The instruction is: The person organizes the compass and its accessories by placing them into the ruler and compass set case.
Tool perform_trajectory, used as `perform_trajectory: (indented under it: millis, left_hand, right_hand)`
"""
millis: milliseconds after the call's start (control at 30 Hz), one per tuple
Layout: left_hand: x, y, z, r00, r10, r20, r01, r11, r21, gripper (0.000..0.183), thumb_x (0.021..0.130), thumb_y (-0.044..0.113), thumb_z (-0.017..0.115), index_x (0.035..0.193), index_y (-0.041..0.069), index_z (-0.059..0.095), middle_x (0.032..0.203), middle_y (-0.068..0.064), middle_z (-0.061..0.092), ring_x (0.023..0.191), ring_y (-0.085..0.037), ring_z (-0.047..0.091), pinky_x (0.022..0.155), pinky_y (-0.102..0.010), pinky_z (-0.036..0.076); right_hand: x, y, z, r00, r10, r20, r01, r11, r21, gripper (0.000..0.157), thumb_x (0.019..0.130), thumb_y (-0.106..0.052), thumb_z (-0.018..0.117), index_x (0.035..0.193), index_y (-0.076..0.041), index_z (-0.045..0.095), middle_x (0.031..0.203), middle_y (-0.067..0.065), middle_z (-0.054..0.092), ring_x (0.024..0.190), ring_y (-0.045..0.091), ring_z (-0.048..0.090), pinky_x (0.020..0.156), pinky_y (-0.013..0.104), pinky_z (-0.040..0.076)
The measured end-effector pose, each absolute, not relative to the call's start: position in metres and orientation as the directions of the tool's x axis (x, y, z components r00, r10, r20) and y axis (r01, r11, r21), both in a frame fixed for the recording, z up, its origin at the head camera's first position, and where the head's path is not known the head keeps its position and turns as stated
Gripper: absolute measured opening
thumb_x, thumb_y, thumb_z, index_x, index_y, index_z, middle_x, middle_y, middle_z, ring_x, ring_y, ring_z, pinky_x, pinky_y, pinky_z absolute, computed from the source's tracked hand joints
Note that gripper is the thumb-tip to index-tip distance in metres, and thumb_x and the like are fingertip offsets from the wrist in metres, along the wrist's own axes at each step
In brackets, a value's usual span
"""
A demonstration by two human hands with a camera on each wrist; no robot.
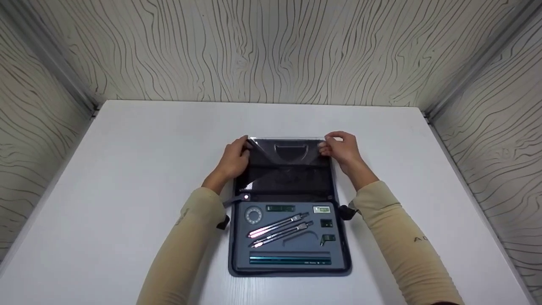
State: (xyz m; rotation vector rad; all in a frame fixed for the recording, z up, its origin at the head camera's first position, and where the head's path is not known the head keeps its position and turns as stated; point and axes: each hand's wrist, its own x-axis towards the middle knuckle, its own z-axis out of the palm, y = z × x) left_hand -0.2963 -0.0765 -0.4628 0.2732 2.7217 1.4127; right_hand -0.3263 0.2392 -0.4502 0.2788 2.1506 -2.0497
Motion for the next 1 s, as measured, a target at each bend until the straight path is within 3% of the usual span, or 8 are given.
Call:
perform_trajectory:
  millis: [200,533,767,1000]
  left_hand:
    - [-0.296,-0.079,-0.462,-0.982,0.178,0.055,0.151,0.592,0.792,0.041,0.102,-0.001,0.047,0.142,-0.009,0.050,0.118,-0.022,0.063,0.113,-0.033,0.055,0.105,-0.047,0.043]
    - [-0.295,-0.082,-0.462,-0.979,0.185,0.081,0.182,0.633,0.753,0.033,0.103,0.002,0.048,0.133,-0.008,0.059,0.115,-0.022,0.066,0.114,-0.037,0.056,0.104,-0.048,0.043]
    - [-0.292,-0.085,-0.467,-0.969,0.222,0.113,0.239,0.697,0.676,0.028,0.101,-0.001,0.049,0.121,-0.011,0.065,0.117,-0.026,0.064,0.116,-0.040,0.058,0.102,-0.048,0.046]
    - [-0.289,-0.086,-0.467,-0.963,0.249,0.100,0.256,0.743,0.619,0.029,0.101,0.000,0.050,0.124,-0.009,0.065,0.119,-0.024,0.064,0.115,-0.040,0.056,0.101,-0.048,0.046]
  right_hand:
    - [-0.326,0.240,-0.451,-0.966,0.024,-0.259,0.260,0.082,-0.962,0.035,0.107,-0.005,0.048,0.134,0.016,0.044,0.077,0.006,0.072,0.066,0.009,0.068,0.065,0.021,0.057]
    - [-0.325,0.236,-0.449,-0.962,0.050,-0.269,0.273,0.147,-0.951,0.035,0.107,-0.006,0.049,0.135,0.015,0.046,0.078,0.005,0.072,0.066,0.007,0.068,0.064,0.019,0.056]
    - [-0.317,0.237,-0.451,-0.977,0.035,-0.210,0.208,0.351,-0.913,0.032,0.106,-0.009,0.052,0.129,0.012,0.054,0.082,0.006,0.073,0.064,0.008,0.063,0.059,0.020,0.052]
    - [-0.312,0.240,-0.459,-0.996,0.016,-0.084,0.076,0.620,-0.781,0.029,0.104,-0.015,0.054,0.123,0.004,0.064,0.102,0.018,0.070,0.078,0.016,0.063,0.066,0.025,0.049]
